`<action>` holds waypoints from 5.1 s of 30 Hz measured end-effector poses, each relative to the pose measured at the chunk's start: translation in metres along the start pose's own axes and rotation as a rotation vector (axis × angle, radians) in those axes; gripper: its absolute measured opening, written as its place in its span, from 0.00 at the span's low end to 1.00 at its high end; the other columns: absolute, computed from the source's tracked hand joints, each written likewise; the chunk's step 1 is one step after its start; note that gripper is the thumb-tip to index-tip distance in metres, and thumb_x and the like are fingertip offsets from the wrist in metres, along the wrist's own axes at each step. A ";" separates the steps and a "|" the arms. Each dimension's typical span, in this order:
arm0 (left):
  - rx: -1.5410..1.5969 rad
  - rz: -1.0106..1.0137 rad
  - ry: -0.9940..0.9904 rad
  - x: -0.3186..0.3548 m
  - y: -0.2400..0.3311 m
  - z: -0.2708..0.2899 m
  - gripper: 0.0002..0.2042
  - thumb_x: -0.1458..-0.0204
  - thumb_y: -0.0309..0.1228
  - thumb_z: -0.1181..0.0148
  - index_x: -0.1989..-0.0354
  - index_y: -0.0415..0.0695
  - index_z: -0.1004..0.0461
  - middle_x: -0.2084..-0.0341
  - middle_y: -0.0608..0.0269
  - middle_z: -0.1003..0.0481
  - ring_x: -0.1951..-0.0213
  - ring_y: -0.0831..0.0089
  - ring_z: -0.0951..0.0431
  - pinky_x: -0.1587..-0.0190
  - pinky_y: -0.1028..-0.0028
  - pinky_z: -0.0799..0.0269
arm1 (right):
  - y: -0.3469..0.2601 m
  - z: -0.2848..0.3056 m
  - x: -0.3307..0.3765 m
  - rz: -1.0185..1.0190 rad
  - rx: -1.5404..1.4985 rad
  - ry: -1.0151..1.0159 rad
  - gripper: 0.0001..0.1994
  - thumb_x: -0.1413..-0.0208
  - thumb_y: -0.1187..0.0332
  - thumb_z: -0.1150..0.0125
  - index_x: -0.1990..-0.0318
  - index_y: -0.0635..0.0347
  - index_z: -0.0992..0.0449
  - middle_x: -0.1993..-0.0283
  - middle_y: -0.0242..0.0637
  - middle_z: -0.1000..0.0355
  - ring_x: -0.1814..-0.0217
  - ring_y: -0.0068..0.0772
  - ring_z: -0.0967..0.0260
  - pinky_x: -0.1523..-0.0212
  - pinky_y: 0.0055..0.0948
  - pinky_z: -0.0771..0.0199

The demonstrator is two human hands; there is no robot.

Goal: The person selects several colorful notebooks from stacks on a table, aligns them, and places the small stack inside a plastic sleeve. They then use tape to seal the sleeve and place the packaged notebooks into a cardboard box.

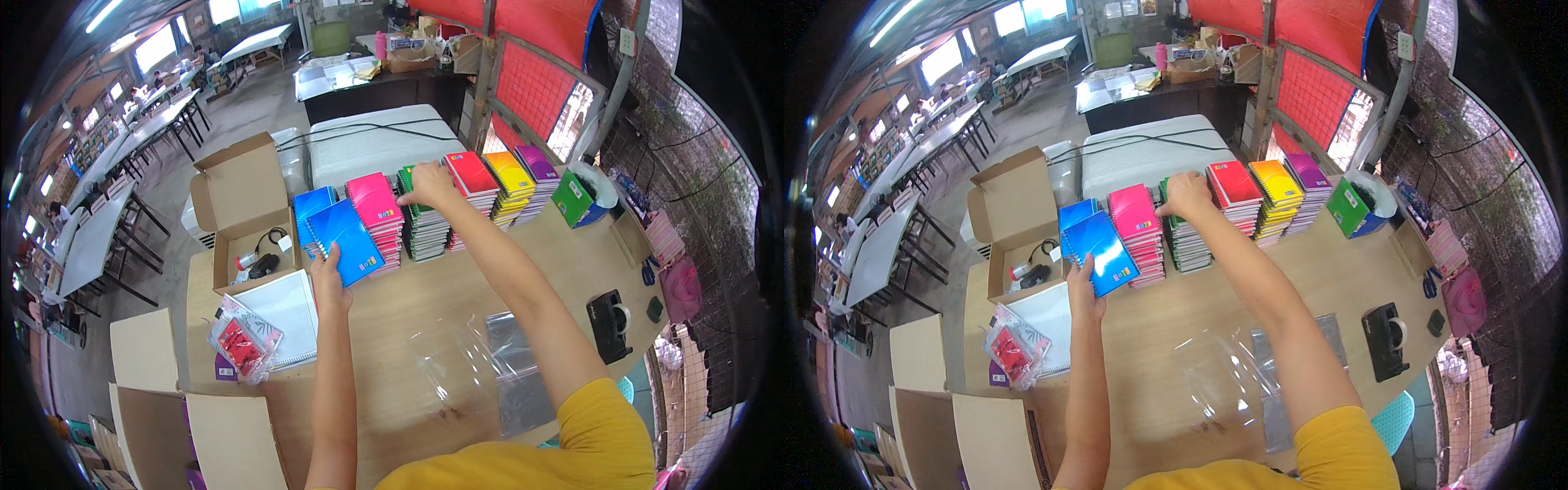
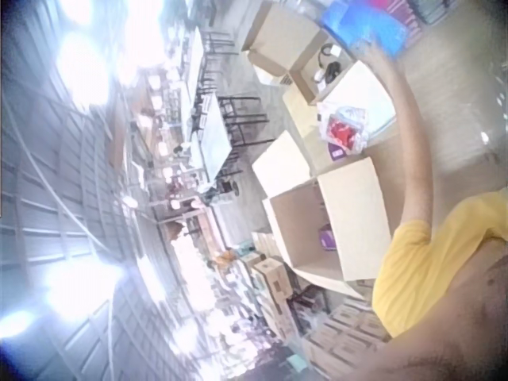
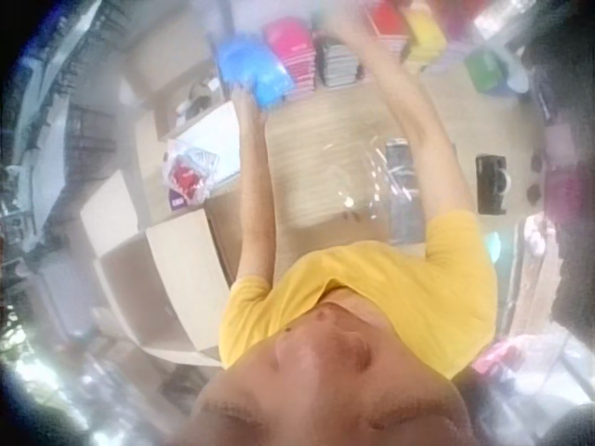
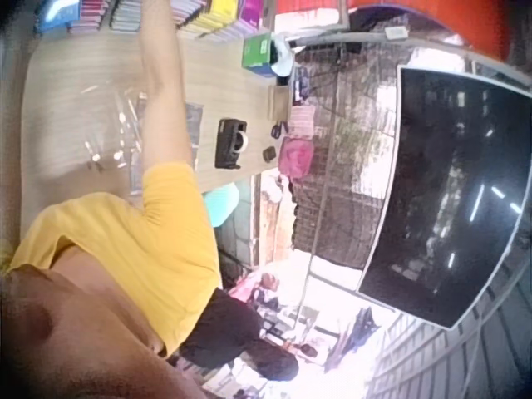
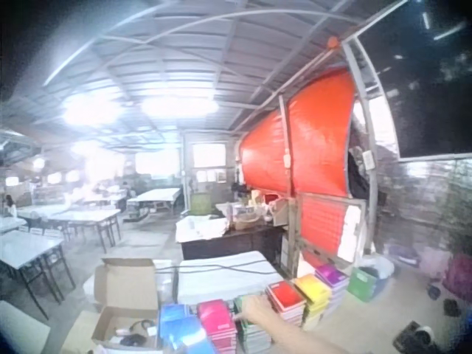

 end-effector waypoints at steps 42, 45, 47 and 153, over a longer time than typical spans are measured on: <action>0.334 0.403 -0.235 0.068 -0.047 0.055 0.21 0.45 0.25 0.51 0.43 0.33 0.36 0.50 0.51 0.27 0.49 0.59 0.24 0.47 0.61 0.26 | -0.038 0.000 0.062 0.565 -0.507 0.360 0.20 0.54 0.83 0.45 0.52 0.61 0.23 0.53 0.45 0.24 0.52 0.45 0.25 0.51 0.32 0.26; 0.433 0.542 -0.371 0.073 -0.056 0.062 0.21 0.43 0.27 0.51 0.41 0.34 0.38 0.48 0.49 0.27 0.48 0.58 0.24 0.46 0.61 0.26 | -0.020 0.027 0.080 0.535 -1.123 0.098 0.11 0.55 0.81 0.41 0.64 0.62 0.18 0.60 0.42 0.21 0.54 0.44 0.24 0.48 0.34 0.28; 0.513 0.621 -0.511 0.077 -0.064 0.056 0.22 0.41 0.30 0.51 0.39 0.35 0.39 0.47 0.48 0.28 0.47 0.57 0.25 0.44 0.60 0.27 | -0.009 0.028 0.093 0.675 -1.357 -0.156 0.07 0.56 0.76 0.36 0.68 0.61 0.16 0.57 0.39 0.21 0.45 0.43 0.28 0.40 0.42 0.34; 0.314 0.736 -0.310 0.201 -0.145 -0.064 0.22 0.49 0.35 0.45 0.47 0.36 0.32 0.55 0.49 0.24 0.55 0.60 0.21 0.51 0.59 0.24 | 0.316 -0.006 0.116 -0.259 -0.650 0.680 0.20 0.46 0.57 0.38 0.56 0.67 0.22 0.60 0.46 0.23 0.55 0.48 0.26 0.52 0.42 0.27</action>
Point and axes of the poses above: each hand's wrist, its own x-axis away from the middle knuckle, its own z-axis out of the back of the hand, y = z × x, the point moved 3 cm from there along -x, towards the middle knuckle
